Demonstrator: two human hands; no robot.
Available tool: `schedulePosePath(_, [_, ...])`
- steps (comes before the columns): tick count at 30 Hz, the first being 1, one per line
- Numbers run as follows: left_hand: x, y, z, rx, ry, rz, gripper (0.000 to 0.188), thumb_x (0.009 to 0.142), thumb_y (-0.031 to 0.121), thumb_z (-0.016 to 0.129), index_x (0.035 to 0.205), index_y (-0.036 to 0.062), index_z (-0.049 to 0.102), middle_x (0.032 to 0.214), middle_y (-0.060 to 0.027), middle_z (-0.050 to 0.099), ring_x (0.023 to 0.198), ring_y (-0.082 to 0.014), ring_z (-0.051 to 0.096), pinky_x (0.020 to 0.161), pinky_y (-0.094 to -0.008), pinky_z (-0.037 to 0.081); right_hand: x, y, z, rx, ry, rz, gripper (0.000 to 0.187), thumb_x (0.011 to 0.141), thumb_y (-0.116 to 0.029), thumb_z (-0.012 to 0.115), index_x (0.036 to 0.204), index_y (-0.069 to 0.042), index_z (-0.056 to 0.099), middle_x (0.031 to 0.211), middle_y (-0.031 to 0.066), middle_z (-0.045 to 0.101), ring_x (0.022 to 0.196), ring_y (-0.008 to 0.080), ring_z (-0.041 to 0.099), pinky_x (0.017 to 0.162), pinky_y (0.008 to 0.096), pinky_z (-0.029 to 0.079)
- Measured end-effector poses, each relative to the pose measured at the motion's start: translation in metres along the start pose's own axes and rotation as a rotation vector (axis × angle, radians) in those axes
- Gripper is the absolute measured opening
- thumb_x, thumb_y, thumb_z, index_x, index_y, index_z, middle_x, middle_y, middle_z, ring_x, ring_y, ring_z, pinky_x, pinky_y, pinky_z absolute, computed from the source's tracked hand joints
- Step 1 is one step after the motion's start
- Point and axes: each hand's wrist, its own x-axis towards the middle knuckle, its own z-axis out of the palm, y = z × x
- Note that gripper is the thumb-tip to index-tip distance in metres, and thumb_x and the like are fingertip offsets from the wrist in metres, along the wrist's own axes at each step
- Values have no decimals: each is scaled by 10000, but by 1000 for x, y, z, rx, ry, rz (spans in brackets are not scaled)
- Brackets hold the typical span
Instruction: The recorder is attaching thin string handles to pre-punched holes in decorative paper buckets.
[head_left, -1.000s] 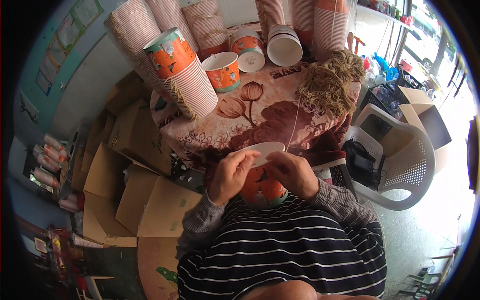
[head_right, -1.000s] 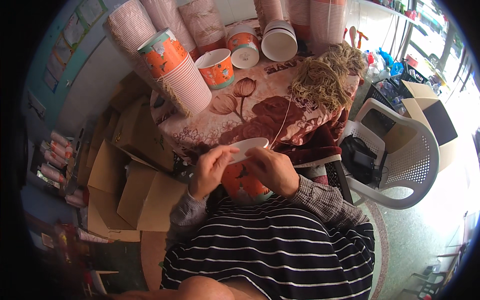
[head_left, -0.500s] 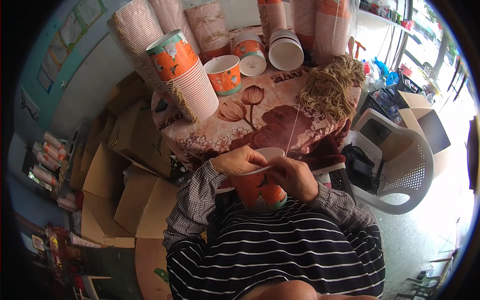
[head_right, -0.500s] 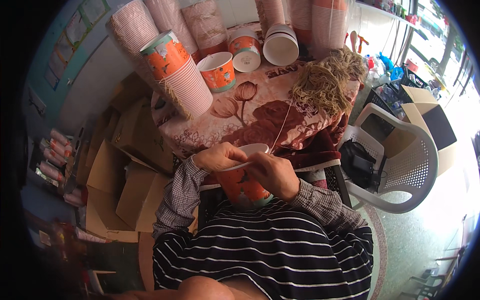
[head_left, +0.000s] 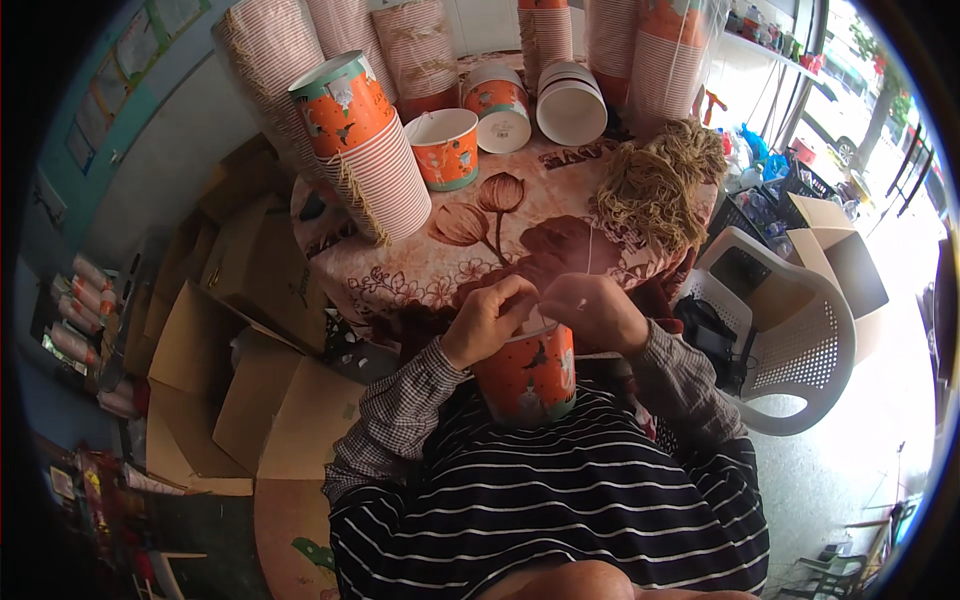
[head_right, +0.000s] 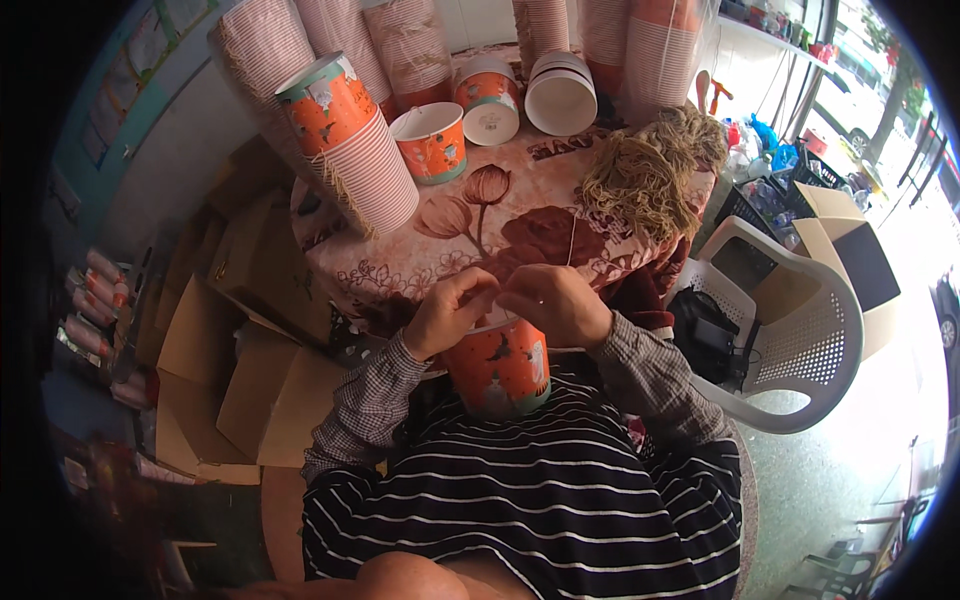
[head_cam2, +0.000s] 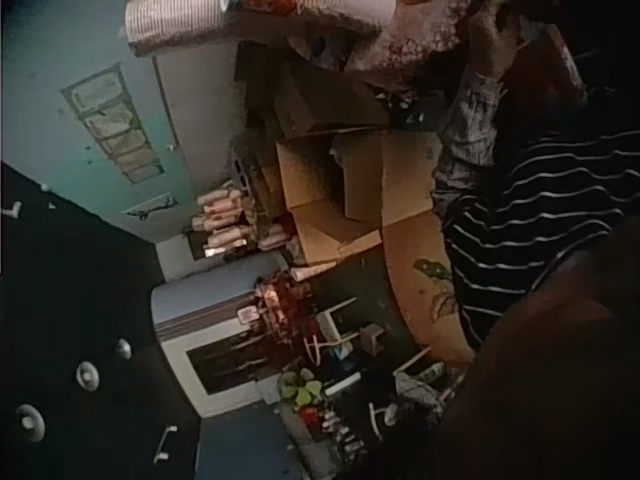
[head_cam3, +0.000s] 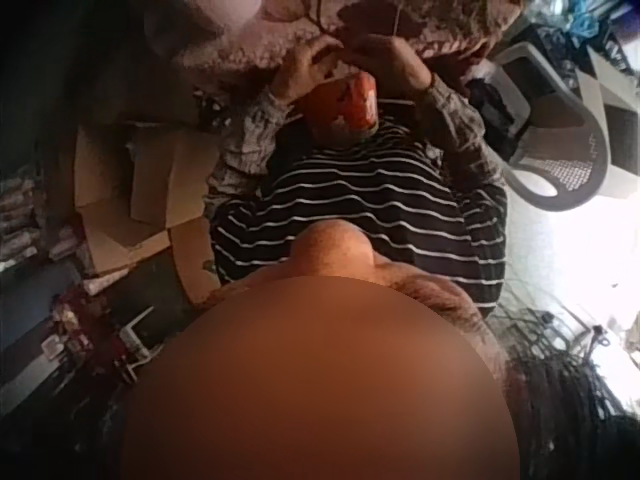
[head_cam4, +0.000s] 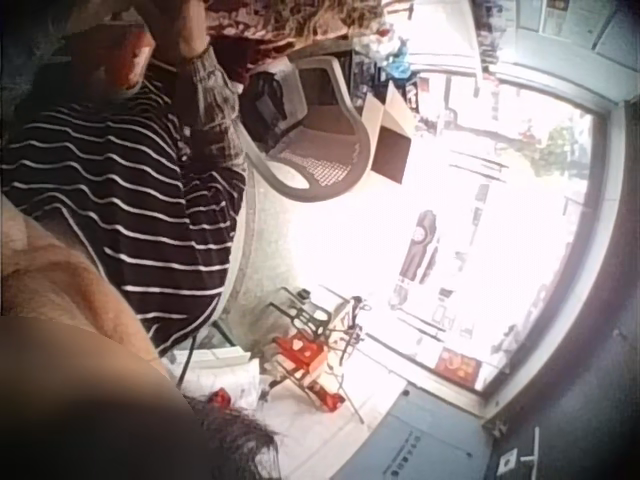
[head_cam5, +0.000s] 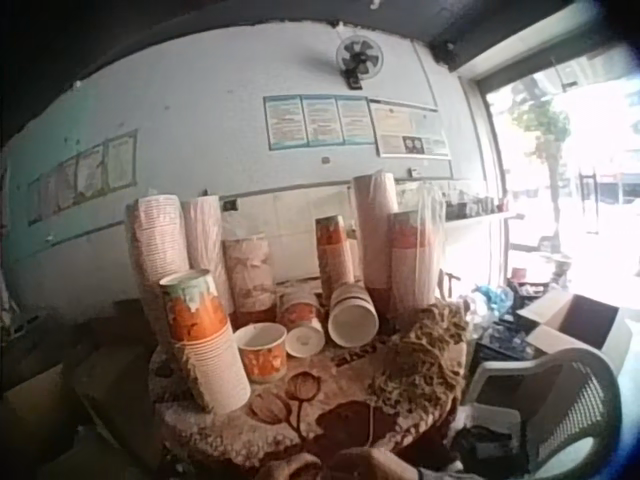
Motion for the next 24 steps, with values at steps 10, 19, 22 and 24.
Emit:
schedulePosePath(10, [-4,-25,-7,153,118,88,279,931,264,622,908,-14,616,747,-65,634,658,-112,613,592,-256,484,6,30,36,518,112,277,141,887,-161,657,902,-23,632,731,-14,588,656,47,535,584,220,452])
schedulePosePath(19, [8,3,3,476,150,101,196,858,139,695,958,-24,658,812,-103,691,745,-124,652,653,-282,514,2,31,50,643,291,225,104,915,-135,643,942,-35,632,791,-35,606,704,37,549,629,208,467])
schedulePosePath(22, [7,-7,5,323,178,74,164,871,128,682,946,-16,662,823,-78,693,730,-118,643,642,-268,508,0,31,49,657,302,272,115,922,-140,632,964,-33,635,811,-18,623,733,49,571,669,203,477])
schedulePosePath(24, [10,-9,-2,-32,97,-26,149,884,129,672,948,-5,656,824,-52,687,702,-101,619,632,-237,489,-1,27,39,722,277,353,131,939,-145,602,986,-27,635,852,12,648,771,80,605,726,213,494])
